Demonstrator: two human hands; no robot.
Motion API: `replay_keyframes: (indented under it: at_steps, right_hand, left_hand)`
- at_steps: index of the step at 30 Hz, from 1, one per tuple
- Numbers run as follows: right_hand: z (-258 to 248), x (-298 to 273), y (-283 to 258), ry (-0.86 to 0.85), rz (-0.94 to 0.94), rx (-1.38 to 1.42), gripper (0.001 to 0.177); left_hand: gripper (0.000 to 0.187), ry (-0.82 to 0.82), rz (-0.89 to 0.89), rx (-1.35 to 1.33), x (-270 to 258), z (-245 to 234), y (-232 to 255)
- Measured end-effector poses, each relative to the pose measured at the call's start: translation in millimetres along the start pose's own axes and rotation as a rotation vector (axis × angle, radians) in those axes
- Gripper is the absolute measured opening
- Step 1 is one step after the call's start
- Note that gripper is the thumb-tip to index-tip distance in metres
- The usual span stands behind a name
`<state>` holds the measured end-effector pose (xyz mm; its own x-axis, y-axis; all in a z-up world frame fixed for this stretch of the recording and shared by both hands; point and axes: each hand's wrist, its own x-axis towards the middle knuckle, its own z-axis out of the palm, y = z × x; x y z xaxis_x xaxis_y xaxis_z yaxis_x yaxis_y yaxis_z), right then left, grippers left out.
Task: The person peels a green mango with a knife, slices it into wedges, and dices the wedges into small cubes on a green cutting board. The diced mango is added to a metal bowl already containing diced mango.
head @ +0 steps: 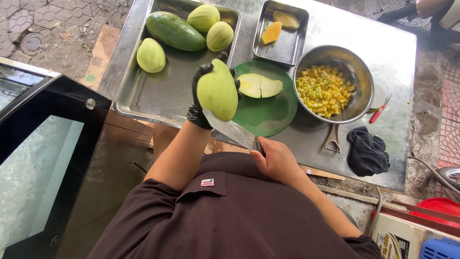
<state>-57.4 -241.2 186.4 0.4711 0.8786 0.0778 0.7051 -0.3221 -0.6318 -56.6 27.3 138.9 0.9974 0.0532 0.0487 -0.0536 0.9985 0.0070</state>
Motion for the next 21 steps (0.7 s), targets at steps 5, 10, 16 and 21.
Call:
replay_keyframes:
  at_steps: [5, 10, 16, 21]
  right_hand:
    - [-7, 10, -13, -0.013, 0.08, -0.039, 0.043]
    - [6, 6, 1, 0.019, 0.04, -0.014, 0.04]
    - [-10, 20, -19, -0.03, 0.12, -0.054, 0.039]
    - [2, 16, -18, 0.009, -0.01, -0.086, 0.04]
  left_hand:
    - [0.044, -0.031, 0.007, 0.011, -5, 3, -4]
    - [0.045, -0.067, 0.009, 0.02, -2, 5, -4]
    - [0.045, -0.083, 0.025, 0.024, -18, 16, -2]
    - [0.05, -0.201, -0.204, -0.035, -25, 48, -7]
